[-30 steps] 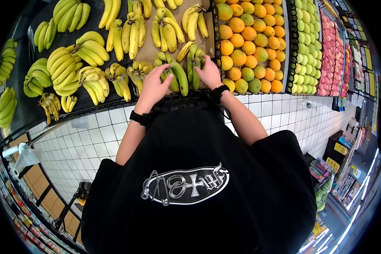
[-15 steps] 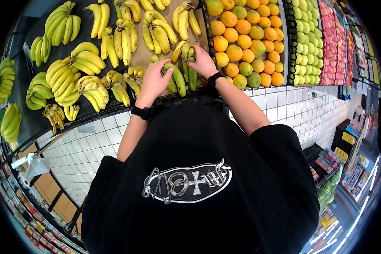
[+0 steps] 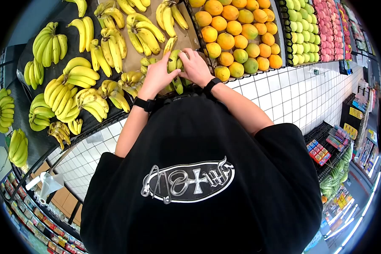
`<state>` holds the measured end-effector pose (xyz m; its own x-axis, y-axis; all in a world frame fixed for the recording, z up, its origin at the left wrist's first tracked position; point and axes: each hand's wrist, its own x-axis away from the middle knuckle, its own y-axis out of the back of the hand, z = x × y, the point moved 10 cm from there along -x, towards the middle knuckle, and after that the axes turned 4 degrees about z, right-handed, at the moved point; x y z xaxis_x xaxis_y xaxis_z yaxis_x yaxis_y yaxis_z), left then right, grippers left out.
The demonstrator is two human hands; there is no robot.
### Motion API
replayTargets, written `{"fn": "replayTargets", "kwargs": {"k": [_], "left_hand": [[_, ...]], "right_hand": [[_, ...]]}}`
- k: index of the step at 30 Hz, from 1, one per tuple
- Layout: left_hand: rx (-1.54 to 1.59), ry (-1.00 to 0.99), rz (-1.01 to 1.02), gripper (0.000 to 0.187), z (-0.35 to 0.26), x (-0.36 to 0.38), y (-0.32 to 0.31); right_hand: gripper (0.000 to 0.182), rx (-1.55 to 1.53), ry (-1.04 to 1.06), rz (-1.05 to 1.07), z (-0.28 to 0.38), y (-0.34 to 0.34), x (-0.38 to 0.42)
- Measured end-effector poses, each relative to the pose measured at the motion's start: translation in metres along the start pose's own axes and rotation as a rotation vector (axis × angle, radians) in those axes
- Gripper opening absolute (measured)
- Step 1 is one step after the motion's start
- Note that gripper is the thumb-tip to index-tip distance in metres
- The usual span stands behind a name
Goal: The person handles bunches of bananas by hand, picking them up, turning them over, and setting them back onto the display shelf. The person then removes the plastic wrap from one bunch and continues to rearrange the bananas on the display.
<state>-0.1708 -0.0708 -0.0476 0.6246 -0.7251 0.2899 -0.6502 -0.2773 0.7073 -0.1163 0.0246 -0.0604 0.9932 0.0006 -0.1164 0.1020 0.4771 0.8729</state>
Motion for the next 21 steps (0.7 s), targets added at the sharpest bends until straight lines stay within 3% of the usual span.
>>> {"fn": "replayTargets", "kwargs": {"k": [4,7,11,13,19,21], "left_hand": [[0.076,-0.033,-0.023,0.071,-0.006,0.0,-0.002],[0.159,0.119,0.021,0.063,0.012,0.001,-0.007],[0.271,0.047,-0.049,0.056,0.009,0.004,0.003],[0.548,-0.058,-0.076,0.051,0.005,0.007,0.008],[0.656,-0.226,-0.04,0.048,-0.043,0.018,0.045],[0.787,-0.241,-0.133,0.046,-0.043,0.019,0.06]], "right_hand": [[0.064,0.032,0.039,-0.029,0.006,0.01,0.004],[0.062,-0.021,0.044,-0.026,0.004,0.016,0.003],[0.059,-0.261,0.059,-0.071,-0.006,0.034,0.0],[0.064,-0.466,-0.04,-0.018,-0.014,0.053,-0.004],[0.073,-0.24,0.2,-0.05,0.012,0.107,-0.012],[0.065,-0.499,0.032,0.01,-0.002,0.11,-0.014]]}}
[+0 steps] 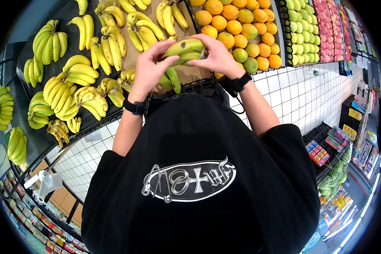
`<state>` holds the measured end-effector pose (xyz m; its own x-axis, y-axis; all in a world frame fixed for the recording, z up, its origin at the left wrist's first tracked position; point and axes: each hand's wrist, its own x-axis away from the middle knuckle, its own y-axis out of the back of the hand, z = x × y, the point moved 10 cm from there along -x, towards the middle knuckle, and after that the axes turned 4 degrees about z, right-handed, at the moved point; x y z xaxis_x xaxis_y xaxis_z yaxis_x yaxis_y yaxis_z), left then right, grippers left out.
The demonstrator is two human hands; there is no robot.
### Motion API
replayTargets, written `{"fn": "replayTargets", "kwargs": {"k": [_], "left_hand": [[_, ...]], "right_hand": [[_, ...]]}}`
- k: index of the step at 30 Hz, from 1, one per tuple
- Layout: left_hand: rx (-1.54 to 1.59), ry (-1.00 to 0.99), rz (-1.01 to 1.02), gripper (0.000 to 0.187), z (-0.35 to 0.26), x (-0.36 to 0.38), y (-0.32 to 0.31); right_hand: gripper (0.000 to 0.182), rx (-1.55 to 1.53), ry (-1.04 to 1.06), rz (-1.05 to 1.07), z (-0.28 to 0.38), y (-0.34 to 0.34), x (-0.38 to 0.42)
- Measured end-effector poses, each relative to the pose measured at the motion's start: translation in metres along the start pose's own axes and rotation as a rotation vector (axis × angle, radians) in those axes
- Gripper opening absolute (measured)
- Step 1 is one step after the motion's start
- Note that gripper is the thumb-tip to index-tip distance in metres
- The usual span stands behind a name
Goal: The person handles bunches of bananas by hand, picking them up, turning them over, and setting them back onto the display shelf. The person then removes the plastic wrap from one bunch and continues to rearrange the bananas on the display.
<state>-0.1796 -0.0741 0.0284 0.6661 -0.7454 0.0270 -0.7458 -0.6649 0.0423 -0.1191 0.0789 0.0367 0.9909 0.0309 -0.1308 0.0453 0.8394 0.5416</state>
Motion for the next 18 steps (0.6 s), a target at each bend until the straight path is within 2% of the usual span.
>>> {"fn": "replayTargets", "kwargs": {"k": [1,4,5,6,8,9,10,12,13,14,18], "left_hand": [[0.119,-0.044,-0.091,0.044,-0.008,-0.001,0.011],[0.157,-0.083,-0.148,0.046,-0.033,0.001,0.017],[-0.038,-0.101,-0.153,0.059,-0.033,0.002,0.018],[-0.039,-0.106,-0.152,0.059,-0.037,0.004,0.018],[-0.447,-0.114,0.04,0.066,-0.044,0.005,-0.007],[-0.493,-0.133,0.05,0.076,-0.046,0.005,-0.013],[-0.493,-0.135,0.055,0.076,-0.046,0.005,-0.019],[-0.811,-0.227,0.017,0.084,-0.056,0.006,-0.034],[-0.661,-0.174,0.051,0.088,-0.047,0.0,-0.039],[-0.66,-0.178,0.05,0.088,-0.046,0.001,-0.04],[-0.492,-0.066,0.039,0.088,-0.032,0.005,-0.033]], "right_hand": [[0.061,-0.075,-0.051,-0.052,0.005,0.01,0.001],[0.06,-0.241,-0.144,-0.184,0.01,0.029,0.01],[0.058,-0.364,-0.147,-0.267,0.01,0.034,0.015],[0.058,-0.362,-0.144,-0.271,0.016,0.036,0.015],[0.058,-0.61,-0.166,-0.351,0.017,0.044,0.017],[0.057,-0.543,-0.189,-0.363,0.015,0.047,0.018],[0.057,-0.543,-0.189,-0.368,0.017,0.048,0.02],[0.056,-0.247,-0.183,-0.272,0.036,0.046,0.017],[0.046,-0.112,-0.238,-0.222,0.05,0.04,0.018],[0.047,-0.057,-0.166,-0.282,0.061,0.042,0.017],[0.045,-0.052,-0.215,-0.236,0.064,0.032,0.013]]}}
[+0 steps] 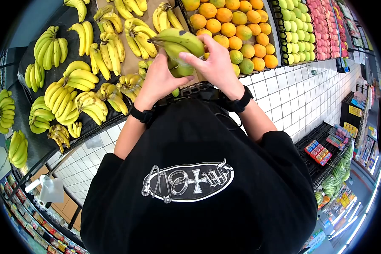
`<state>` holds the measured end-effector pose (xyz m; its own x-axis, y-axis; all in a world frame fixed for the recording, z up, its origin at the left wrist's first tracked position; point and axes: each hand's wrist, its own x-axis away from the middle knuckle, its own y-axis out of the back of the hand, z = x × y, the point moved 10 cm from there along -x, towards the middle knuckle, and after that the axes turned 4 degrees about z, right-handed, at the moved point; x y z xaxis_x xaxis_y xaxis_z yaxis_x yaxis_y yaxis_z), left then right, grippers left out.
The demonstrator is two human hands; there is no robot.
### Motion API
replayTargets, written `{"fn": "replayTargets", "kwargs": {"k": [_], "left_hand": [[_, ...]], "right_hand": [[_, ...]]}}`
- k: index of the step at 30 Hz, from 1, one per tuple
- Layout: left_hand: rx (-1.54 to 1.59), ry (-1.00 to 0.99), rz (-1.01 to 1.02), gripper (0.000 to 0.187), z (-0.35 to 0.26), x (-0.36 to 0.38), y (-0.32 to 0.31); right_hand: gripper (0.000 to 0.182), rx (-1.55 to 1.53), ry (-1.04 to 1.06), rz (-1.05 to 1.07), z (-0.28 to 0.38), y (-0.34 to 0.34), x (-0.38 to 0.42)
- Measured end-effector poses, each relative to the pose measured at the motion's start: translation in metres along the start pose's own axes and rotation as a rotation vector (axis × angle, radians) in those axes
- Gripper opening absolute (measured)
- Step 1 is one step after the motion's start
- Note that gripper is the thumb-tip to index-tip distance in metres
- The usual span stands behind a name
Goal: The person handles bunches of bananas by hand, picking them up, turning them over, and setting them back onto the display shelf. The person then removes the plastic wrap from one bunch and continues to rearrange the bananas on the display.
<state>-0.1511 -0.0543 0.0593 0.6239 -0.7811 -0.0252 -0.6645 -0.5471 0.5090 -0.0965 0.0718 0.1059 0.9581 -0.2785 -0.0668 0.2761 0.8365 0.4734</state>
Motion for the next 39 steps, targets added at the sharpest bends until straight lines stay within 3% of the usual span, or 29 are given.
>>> {"fn": "replayTargets", "kwargs": {"k": [4,7,11,12,14,17,18,19,20,21,22,24,26,28,30,33,39], "left_hand": [[0.109,0.084,-0.036,0.09,0.008,0.014,0.005],[0.571,0.051,-0.014,0.092,0.013,0.025,0.008],[0.712,0.058,-0.041,0.09,0.017,0.027,0.016],[0.711,0.058,-0.041,0.09,0.017,0.027,0.016],[0.751,0.069,-0.068,0.087,0.019,0.029,0.016],[0.707,0.11,-0.077,0.083,0.024,0.034,0.016],[0.61,0.037,-0.139,0.076,0.017,0.029,0.018],[0.593,0.13,-0.099,0.069,0.033,0.044,0.022],[0.559,0.097,-0.064,0.064,0.023,0.039,0.023],[0.657,0.083,-0.012,0.063,0.02,0.044,0.027],[0.451,0.09,-0.087,0.064,0.033,0.036,0.024],[0.423,0.054,0.027,0.064,0.02,0.01,0.006],[0.365,0.087,-0.037,0.064,0.025,0.013,0.008],[0.365,0.063,-0.031,0.064,0.034,0.004,-0.004],[0.478,0.056,0.124,0.064,0.037,-0.016,-0.028],[0.424,0.006,0.165,0.063,0.031,-0.033,-0.044],[0.412,-0.014,0.266,0.058,0.01,-0.033,-0.045]], "right_hand": [[0.047,0.005,0.103,0.008,0.017,-0.006,0.0],[0.055,-0.006,0.115,0.088,0.018,-0.014,-0.002],[0.065,0.063,0.213,0.172,0.018,-0.027,-0.001],[0.065,0.062,0.213,0.171,0.019,-0.029,-0.001],[0.069,-0.088,0.021,0.242,0.006,-0.042,0.0],[0.07,-0.123,0.098,0.215,0.0,-0.051,0.0],[0.067,-0.137,0.072,0.197,-0.005,-0.041,-0.002],[0.063,-0.049,0.119,0.177,0.009,-0.05,0.007],[0.06,-0.06,0.139,0.148,0.009,-0.045,0.007],[0.061,-0.097,0.306,0.048,0.023,-0.052,0.014],[0.061,-0.06,0.2,0.04,0.017,-0.029,0.013],[0.065,0.023,0.216,-0.039,0.009,-0.004,0.023],[0.067,-0.012,0.174,-0.022,0.006,-0.001,0.023],[0.06,-0.072,0.155,-0.048,0.006,0.015,0.028],[0.059,-0.039,0.138,-0.118,-0.009,0.026,0.033],[0.071,0.015,0.099,-0.107,-0.018,0.036,0.039],[0.072,0.031,0.075,-0.18,-0.02,0.045,0.044]]}}
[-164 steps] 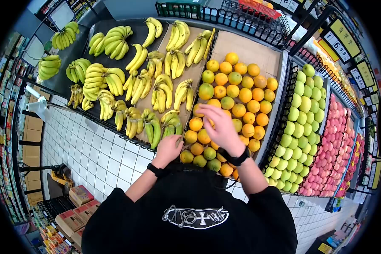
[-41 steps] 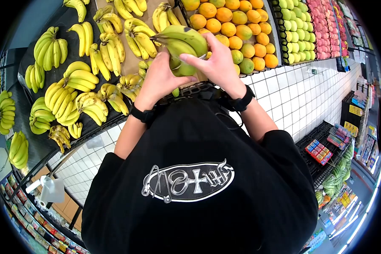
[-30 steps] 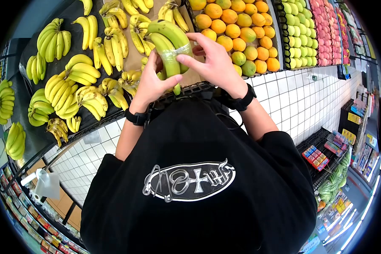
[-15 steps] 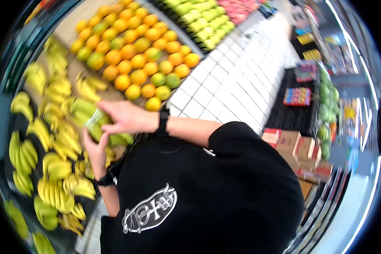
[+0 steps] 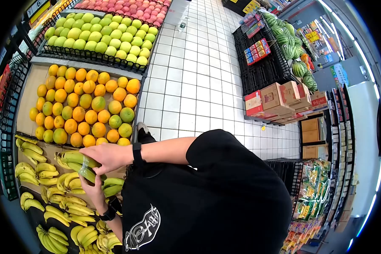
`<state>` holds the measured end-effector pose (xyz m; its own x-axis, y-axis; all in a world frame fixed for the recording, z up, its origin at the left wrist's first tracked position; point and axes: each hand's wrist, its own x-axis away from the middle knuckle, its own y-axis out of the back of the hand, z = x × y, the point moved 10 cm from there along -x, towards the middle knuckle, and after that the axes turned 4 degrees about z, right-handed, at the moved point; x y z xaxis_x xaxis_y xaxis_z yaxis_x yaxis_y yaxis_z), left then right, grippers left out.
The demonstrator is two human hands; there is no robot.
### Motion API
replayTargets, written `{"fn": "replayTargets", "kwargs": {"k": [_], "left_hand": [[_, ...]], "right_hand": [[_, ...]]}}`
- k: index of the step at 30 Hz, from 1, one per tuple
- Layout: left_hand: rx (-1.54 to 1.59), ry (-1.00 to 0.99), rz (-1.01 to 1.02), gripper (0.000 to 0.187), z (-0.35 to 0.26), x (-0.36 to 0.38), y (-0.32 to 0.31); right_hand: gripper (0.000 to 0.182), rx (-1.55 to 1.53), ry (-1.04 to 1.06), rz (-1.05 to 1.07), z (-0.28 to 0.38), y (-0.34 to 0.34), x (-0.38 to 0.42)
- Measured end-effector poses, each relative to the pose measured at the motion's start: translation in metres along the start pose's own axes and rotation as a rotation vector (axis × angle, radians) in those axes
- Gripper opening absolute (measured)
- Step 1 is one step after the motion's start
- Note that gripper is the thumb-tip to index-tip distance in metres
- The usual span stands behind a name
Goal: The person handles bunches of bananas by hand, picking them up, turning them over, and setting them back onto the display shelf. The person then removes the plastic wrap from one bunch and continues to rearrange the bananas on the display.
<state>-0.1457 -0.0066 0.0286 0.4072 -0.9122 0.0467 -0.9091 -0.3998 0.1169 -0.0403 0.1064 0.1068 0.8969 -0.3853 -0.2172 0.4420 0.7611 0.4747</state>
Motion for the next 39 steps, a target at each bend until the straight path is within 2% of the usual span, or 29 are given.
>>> {"fn": "replayTargets", "kwargs": {"k": [5,7,8,9,11,12,13,17,18,20,23,25,31,33,35,36,37,39], "left_hand": [[0.054,0.001,-0.017,0.048,0.013,-0.004,0.006],[0.074,0.091,-0.115,0.042,0.022,0.008,0.016],[0.096,0.099,-0.125,0.043,-0.001,0.01,0.009],[0.049,0.096,-0.17,0.041,0.005,0.013,0.015],[0.054,0.002,-0.179,0.048,0.002,0.014,0.021],[0.059,0.005,-0.198,0.056,-0.013,0.015,0.021],[0.06,-0.026,-0.205,0.058,-0.017,0.018,0.024],[0.179,0.045,-0.289,0.062,-0.028,0.033,0.032],[0.17,0.029,-0.312,0.066,-0.025,0.036,0.035],[0.173,0.034,-0.338,0.063,-0.024,0.053,0.039],[0.193,0.07,-0.353,0.061,-0.018,0.065,0.047],[0.205,0.119,-0.372,0.074,-0.006,0.072,0.051],[0.22,0.043,-0.425,0.081,-0.007,0.088,0.061],[0.21,0.074,-0.425,0.076,-0.006,0.091,0.066],[0.381,0.13,-0.404,0.067,-0.001,0.093,0.067],[0.342,0.12,-0.409,0.046,-0.004,0.095,0.067],[0.344,0.115,-0.41,0.046,0.0,0.095,0.069],[0.691,0.121,-0.444,0.039,0.017,0.095,0.07]], "right_hand": [[0.076,0.109,-0.022,0.087,-0.003,-0.001,-0.002],[0.079,0.127,0.029,0.148,-0.012,-0.02,-0.008],[0.08,0.152,0.126,0.077,-0.005,-0.017,-0.009],[0.08,0.189,0.189,0.045,0.001,-0.02,-0.011],[0.083,0.037,0.041,0.186,-0.013,-0.039,-0.022],[0.083,0.142,0.075,0.146,-0.003,-0.036,-0.025],[0.081,0.035,0.077,0.143,-0.004,-0.04,-0.03],[0.068,-0.194,-0.004,0.211,0.015,-0.051,-0.042],[0.067,-0.172,0.013,0.227,0.013,-0.057,-0.043],[0.067,-0.172,0.038,0.268,0.02,-0.066,-0.04],[0.067,-0.176,-0.03,0.358,0.022,-0.084,-0.038],[0.066,-0.172,-0.01,0.379,0.024,-0.095,-0.04],[0.066,-0.212,-0.017,0.387,0.02,-0.117,-0.039],[0.067,-0.273,0.01,0.371,0.02,-0.12,-0.04],[0.069,-0.282,-0.037,0.387,0.02,-0.122,-0.041],[0.069,-0.306,-0.092,0.411,0.016,-0.124,-0.042],[0.068,-0.33,-0.146,0.434,0.012,-0.126,-0.042],[0.065,-0.357,-0.167,0.463,0.013,-0.126,-0.043]]}}
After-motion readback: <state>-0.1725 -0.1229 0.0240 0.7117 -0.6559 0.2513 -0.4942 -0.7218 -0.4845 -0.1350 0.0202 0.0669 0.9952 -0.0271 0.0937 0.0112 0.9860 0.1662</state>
